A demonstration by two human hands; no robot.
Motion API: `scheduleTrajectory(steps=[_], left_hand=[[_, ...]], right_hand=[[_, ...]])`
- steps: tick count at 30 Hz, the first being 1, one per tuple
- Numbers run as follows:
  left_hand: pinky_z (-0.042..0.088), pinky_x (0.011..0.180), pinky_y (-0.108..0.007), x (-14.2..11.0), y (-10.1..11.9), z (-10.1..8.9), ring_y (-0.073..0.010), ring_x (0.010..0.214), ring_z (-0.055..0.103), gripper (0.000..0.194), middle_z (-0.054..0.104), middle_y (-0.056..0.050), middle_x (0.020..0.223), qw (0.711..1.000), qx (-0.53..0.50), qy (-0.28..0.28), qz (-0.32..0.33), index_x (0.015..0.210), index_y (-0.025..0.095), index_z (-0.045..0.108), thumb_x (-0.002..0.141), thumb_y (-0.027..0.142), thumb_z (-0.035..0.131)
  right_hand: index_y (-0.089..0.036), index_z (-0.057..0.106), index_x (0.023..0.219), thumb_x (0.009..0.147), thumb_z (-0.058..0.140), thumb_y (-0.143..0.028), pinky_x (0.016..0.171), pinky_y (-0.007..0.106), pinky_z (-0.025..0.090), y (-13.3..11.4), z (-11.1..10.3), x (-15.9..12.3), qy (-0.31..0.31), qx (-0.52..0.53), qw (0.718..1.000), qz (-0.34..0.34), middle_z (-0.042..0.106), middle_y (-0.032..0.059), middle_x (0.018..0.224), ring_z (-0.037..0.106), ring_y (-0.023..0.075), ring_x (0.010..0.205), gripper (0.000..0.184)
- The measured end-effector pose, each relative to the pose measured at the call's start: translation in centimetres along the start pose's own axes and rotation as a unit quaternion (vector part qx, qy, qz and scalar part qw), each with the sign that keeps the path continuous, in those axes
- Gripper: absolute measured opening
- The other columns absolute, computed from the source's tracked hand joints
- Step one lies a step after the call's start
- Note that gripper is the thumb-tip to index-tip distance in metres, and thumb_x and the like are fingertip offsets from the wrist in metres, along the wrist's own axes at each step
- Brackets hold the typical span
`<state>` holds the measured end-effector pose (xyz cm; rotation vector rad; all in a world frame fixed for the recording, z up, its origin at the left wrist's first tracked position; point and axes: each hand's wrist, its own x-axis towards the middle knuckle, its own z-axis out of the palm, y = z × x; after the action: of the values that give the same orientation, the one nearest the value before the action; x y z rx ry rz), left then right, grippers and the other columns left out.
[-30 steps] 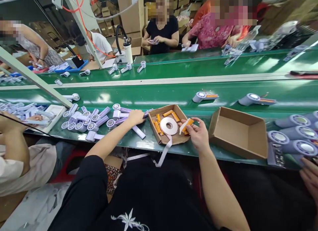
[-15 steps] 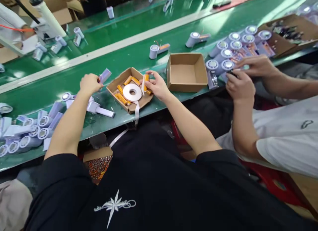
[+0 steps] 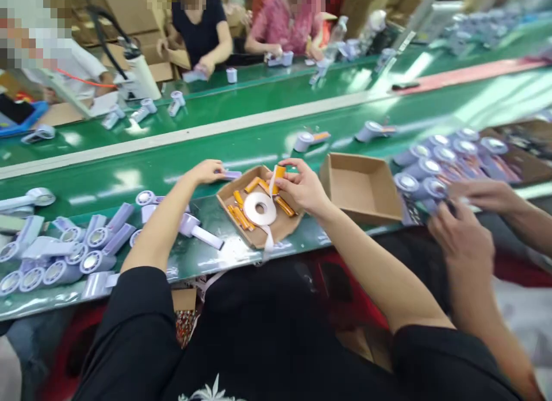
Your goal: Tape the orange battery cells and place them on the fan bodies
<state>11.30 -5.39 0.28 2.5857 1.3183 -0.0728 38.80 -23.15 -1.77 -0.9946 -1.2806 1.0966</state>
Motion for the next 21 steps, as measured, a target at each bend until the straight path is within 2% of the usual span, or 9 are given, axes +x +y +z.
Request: scheduleTrajectory(steps=[3, 5, 8, 10, 12, 17, 21], left_hand=[[0.049, 0.090, -0.022, 0.5, -0.9, 1.0, -0.0178, 0.106, 0.072, 0.022, 0.080, -0.001, 0.114, 0.999, -0.035, 0.007, -0.008, 0.100, 0.025, 0.078, 0.097, 0.034, 0.058], [0.050, 0.090, -0.025, 0.9, -1.3, 2.0, -0.0194, 0.107, 0.072, 0.029, 0.080, -0.003, 0.116, 0.998, -0.049, 0.033, -0.029, 0.108, 0.025, 0.075, 0.105, 0.032, 0.047], [0.050, 0.091, -0.028, 1.3, -1.4, 3.6, -0.0216, 0.107, 0.073, 0.031, 0.080, -0.005, 0.114, 0.995, -0.064, 0.059, -0.051, 0.118, 0.025, 0.069, 0.109, 0.032, 0.040], [0.051, 0.091, -0.030, 1.7, -1.2, 4.2, -0.0237, 0.106, 0.074, 0.029, 0.080, -0.008, 0.113, 0.993, -0.070, 0.066, -0.061, 0.123, 0.024, 0.066, 0.110, 0.033, 0.042], [0.051, 0.091, -0.033, 2.0, -1.1, 4.4, -0.0260, 0.106, 0.074, 0.028, 0.079, -0.010, 0.112, 0.992, -0.074, 0.069, -0.070, 0.124, 0.023, 0.065, 0.109, 0.034, 0.044], [0.051, 0.093, -0.032, 3.1, -1.0, 4.4, -0.0251, 0.105, 0.075, 0.029, 0.080, -0.009, 0.107, 0.991, -0.093, 0.065, -0.077, 0.122, 0.022, 0.065, 0.111, 0.032, 0.040], [0.051, 0.093, -0.036, 3.4, -0.5, 4.3, -0.0282, 0.108, 0.074, 0.031, 0.079, -0.013, 0.113, 0.988, -0.101, 0.064, -0.097, 0.123, 0.020, 0.065, 0.111, 0.033, 0.040]], right_hand=[[-0.027, 0.057, 0.125, 0.086, 0.081, -0.049, 0.085, 0.039, 0.064, 0.5, 1.9, 6.8, -0.042, -0.070, 0.995, -0.049, 0.080, 0.0024, 0.102, 0.077, 0.0218, 0.090, 0.051], [-0.024, 0.060, 0.124, 0.086, 0.078, -0.044, 0.084, 0.037, 0.061, 1.5, 3.7, 10.9, -0.085, -0.152, 0.983, -0.051, 0.080, 0.0014, 0.096, 0.076, 0.0215, 0.087, 0.047], [-0.020, 0.061, 0.126, 0.090, 0.069, -0.035, 0.076, 0.031, 0.053, 3.3, 6.0, 14.5, -0.148, -0.311, 0.938, -0.042, 0.076, -0.0016, 0.079, 0.070, 0.0194, 0.074, 0.039], [-0.019, 0.060, 0.127, 0.094, 0.066, -0.032, 0.070, 0.028, 0.047, 4.2, 6.6, 15.3, -0.190, -0.395, 0.897, -0.053, 0.071, -0.0028, 0.072, 0.065, 0.0183, 0.067, 0.036], [-0.018, 0.061, 0.127, 0.095, 0.065, -0.031, 0.069, 0.028, 0.043, 4.7, 6.6, 15.4, -0.221, -0.439, 0.869, -0.064, 0.070, -0.0022, 0.072, 0.062, 0.0183, 0.066, 0.034], [-0.020, 0.062, 0.131, 0.096, 0.066, -0.029, 0.072, 0.029, 0.045, 5.0, 5.6, 15.1, -0.247, -0.489, 0.835, -0.042, 0.076, 0.0024, 0.082, 0.067, 0.0214, 0.074, 0.036], [-0.024, 0.070, 0.128, 0.091, 0.070, -0.023, 0.077, 0.032, 0.049, 4.9, 6.0, 15.6, -0.276, -0.540, 0.795, -0.018, 0.081, 0.0072, 0.095, 0.072, 0.0263, 0.085, 0.037]])
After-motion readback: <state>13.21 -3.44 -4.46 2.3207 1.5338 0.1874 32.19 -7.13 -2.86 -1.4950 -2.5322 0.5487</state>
